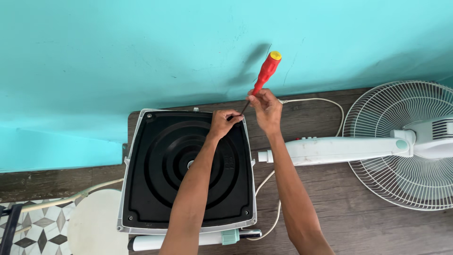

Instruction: The person flips a white square appliance over to expose its black underside, then uses a red-handled screwdriver to loosen and remove screws from the corners. The person continues unscrewing multiple fasteners while the appliance remains on the table.

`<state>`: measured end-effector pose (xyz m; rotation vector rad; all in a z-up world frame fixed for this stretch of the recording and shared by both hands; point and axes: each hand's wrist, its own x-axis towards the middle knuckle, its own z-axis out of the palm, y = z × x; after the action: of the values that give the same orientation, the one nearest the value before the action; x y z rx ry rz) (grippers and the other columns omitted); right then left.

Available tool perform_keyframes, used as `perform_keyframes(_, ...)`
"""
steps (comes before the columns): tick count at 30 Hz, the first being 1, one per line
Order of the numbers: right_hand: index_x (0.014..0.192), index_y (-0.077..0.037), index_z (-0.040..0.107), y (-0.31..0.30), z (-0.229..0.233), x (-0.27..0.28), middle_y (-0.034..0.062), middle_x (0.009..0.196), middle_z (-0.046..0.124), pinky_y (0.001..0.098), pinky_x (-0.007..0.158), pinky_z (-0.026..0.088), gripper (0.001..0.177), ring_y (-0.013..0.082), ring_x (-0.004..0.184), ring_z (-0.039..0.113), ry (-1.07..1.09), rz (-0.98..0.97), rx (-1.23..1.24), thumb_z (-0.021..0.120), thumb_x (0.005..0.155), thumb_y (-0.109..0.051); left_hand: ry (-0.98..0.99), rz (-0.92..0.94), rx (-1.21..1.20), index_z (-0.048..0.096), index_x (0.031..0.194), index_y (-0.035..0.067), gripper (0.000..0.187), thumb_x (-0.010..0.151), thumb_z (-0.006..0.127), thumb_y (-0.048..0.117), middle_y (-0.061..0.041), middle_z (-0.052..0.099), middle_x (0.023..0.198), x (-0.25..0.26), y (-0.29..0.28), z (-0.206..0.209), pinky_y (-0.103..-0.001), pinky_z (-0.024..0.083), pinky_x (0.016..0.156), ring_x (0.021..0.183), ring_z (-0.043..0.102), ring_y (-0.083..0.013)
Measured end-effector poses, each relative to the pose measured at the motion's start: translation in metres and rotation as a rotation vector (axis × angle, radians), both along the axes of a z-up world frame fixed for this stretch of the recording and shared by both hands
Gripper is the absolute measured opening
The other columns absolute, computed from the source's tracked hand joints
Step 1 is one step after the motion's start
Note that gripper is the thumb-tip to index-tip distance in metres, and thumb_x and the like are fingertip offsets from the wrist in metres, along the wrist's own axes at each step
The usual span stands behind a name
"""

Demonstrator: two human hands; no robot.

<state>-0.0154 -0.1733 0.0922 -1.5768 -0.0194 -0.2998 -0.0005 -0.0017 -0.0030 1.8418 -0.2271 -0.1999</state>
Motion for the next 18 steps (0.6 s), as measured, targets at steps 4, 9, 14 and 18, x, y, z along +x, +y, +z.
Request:
perform_keyframes(4,0.111,0.001,0.069,0.004,0.007,-0.002,0.006,0.093,0.073,0.0258,0.073,0.061,0.011,0.0098,0.084,0.069,-0.011,-0.036,-0.089,0.066,0.102,-0.006,0.046,-0.018,-0.057,0.08,0.1,0.005,0.016,0.086,0.081,0.01,-0.009,0.082,0.094,0.0,0.001,-0.004,-0.03,0.059,0.079,0.085,0.076,-0.0136)
perform_keyframes(9,0.111,0.0,0.069,0.001,0.014,-0.003,0.0054,0.092,0.073,0.0259,0.073,0.064,0.012,0.0103,0.084,0.071,-0.005,-0.011,-0.151,0.06,0.104,-0.003,-0.038,-0.107,-0.034,0.079,0.11,0.007,0.021,0.091,0.073,0.009,-0.008,0.081,0.1,-0.001,0.003,-0.002,-0.029,0.058,0.084,0.091,0.077,-0.0147)
perform_keyframes(14,0.118,0.001,0.07,-0.006,0.017,-0.001,0.0062,0.096,0.074,0.0272,0.079,0.064,0.019,0.0116,0.09,0.072,0.026,0.04,-0.144,0.058,0.104,-0.003,-0.039,-0.059,-0.006,0.08,0.104,0.006,0.015,0.091,0.075,0.009,-0.008,0.081,0.096,-0.001,-0.001,0.002,-0.028,0.059,0.082,0.089,0.078,-0.0144)
perform_keyframes(18,0.124,0.003,0.066,-0.002,0.017,-0.003,0.0082,0.106,0.075,0.028,0.088,0.061,0.028,0.0138,0.098,0.072,0.034,0.083,-0.091,0.069,0.097,-0.005,-0.049,-0.011,-0.026,0.08,0.101,0.005,0.014,0.089,0.076,0.01,-0.008,0.081,0.094,-0.003,-0.001,0.001,-0.027,0.06,0.079,0.086,0.079,-0.0137)
